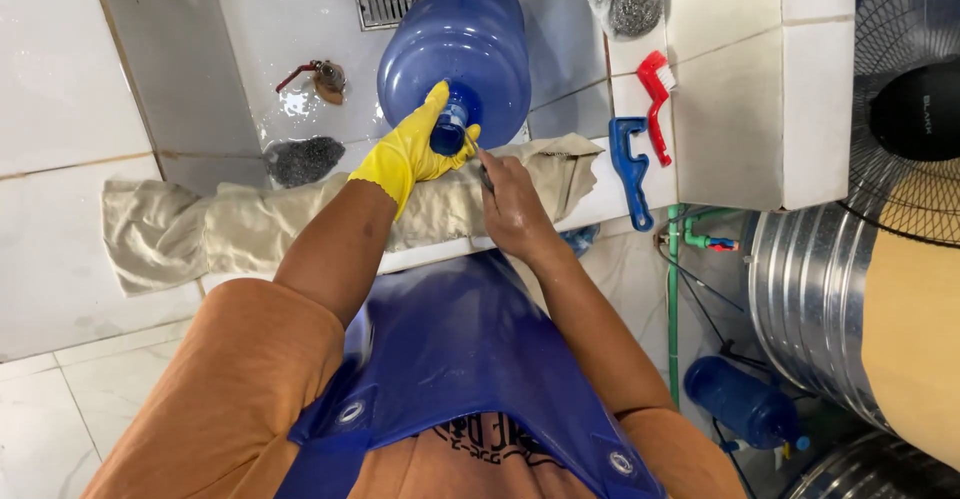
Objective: Cleaning a large plastic water jug by scrubbing the exterior with a sponge and brush, scrubbing the interior with a long-handled brush, and rinsing with water.
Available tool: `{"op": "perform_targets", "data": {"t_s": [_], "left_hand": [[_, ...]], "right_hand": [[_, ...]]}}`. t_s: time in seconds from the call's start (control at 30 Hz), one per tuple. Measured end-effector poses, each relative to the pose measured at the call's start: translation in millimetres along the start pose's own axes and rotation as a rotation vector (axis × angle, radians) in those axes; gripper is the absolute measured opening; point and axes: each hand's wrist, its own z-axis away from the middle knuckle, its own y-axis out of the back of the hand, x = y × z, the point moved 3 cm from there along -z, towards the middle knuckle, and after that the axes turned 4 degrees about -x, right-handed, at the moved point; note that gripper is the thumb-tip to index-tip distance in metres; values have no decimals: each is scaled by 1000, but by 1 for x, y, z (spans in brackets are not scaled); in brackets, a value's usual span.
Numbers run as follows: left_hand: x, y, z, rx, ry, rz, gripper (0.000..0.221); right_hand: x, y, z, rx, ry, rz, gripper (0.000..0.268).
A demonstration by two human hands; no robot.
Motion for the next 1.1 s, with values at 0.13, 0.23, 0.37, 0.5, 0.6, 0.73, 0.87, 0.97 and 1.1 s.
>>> {"op": "perform_targets", "data": {"t_s": [0.13,0.23,0.37,0.5,0.6,0.73,0.87,0.97,1.1], "left_hand": [[3,-5,-1,-20,3,-38,71],[4,-3,2,-15,0,10,75],[2,-4,1,-38,-23,-46,71],[-1,-24,30,-63,3,-106,62],[-3,-23,28,-65,11,-90,64],[-4,-33,44,-92,11,-84,65],[1,-22,29,-98,44,-37,62],[-1,-14,25,-93,44,-56,62],[1,-8,20,-86,47,-66,65]], "right_hand": [[5,4,-17,-55,-70,38,53],[-14,11,-9,-53,-77,105,53],[-10,7,-19,-84,-92,120,52],[0,8,-38,-65,-138,89,51],[-19,18,-32,-100,-184,78,51],[-1,4,-43,-143,-232,124,51],[2,7,-48,-106,-213,77,52],[-11,15,-37,-26,-168,93,48],[-31,40,-29,223,-53,40,46]]}}
